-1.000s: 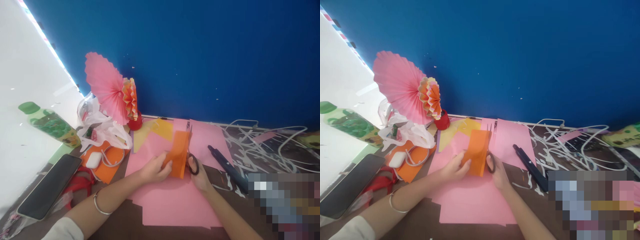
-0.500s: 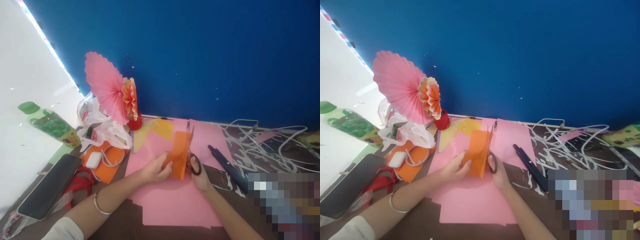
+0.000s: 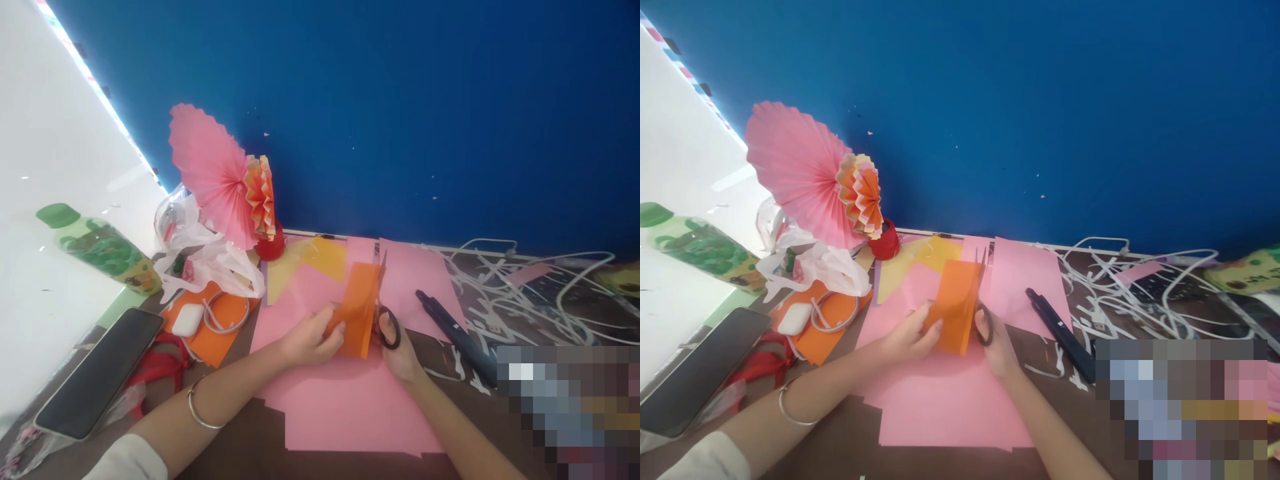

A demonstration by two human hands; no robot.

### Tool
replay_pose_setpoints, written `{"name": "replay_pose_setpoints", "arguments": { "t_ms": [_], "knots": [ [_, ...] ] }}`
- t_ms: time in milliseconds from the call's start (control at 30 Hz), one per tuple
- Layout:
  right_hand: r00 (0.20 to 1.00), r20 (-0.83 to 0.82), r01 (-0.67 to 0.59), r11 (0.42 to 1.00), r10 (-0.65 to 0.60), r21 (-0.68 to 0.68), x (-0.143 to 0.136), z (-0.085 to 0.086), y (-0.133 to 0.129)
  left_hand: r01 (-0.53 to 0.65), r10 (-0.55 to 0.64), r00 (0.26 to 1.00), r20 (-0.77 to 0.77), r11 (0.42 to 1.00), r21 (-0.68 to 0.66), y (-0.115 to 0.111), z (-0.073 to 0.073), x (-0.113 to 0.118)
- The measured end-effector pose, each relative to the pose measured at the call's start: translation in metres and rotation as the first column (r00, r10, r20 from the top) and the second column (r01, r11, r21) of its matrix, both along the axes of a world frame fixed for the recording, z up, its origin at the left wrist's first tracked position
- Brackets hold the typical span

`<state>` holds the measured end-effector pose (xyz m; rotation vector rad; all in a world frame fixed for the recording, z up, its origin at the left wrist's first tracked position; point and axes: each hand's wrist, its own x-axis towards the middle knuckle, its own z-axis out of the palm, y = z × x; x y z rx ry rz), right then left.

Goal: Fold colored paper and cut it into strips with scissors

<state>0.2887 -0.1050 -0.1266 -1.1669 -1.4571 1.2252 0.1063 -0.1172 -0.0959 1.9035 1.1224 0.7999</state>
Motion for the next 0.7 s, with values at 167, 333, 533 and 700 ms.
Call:
{"name": "replay_pose_setpoints", "arguments": {
  "t_ms": [167, 333, 533, 700],
  "knots": [
    [1.0, -0.02, 0.008, 0.999, -0.009, -0.033, 0.0, 0.003, 0.0, -0.003, 0.003, 1.0, -0.01, 1.0, 0.003, 0.0, 0.0, 0.0],
    [0.998, -0.065, -0.023, 0.997, 0.018, -0.069, -0.002, 0.009, -0.002, -0.008, 0.008, 1.0, -0.004, 1.0, 0.006, 0.0, -0.001, 0.0],
    [0.996, -0.087, -0.029, 0.997, 0.022, -0.078, -0.002, 0.012, -0.002, -0.002, 0.002, 1.0, -0.003, 1.0, -0.015, -0.001, 0.003, 0.0],
    [0.994, -0.101, -0.047, 0.996, 0.039, -0.08, -0.001, 0.014, -0.001, -0.017, 0.017, 1.0, -0.016, 1.0, -0.003, -0.001, 0.004, 0.0]
  ]
}}
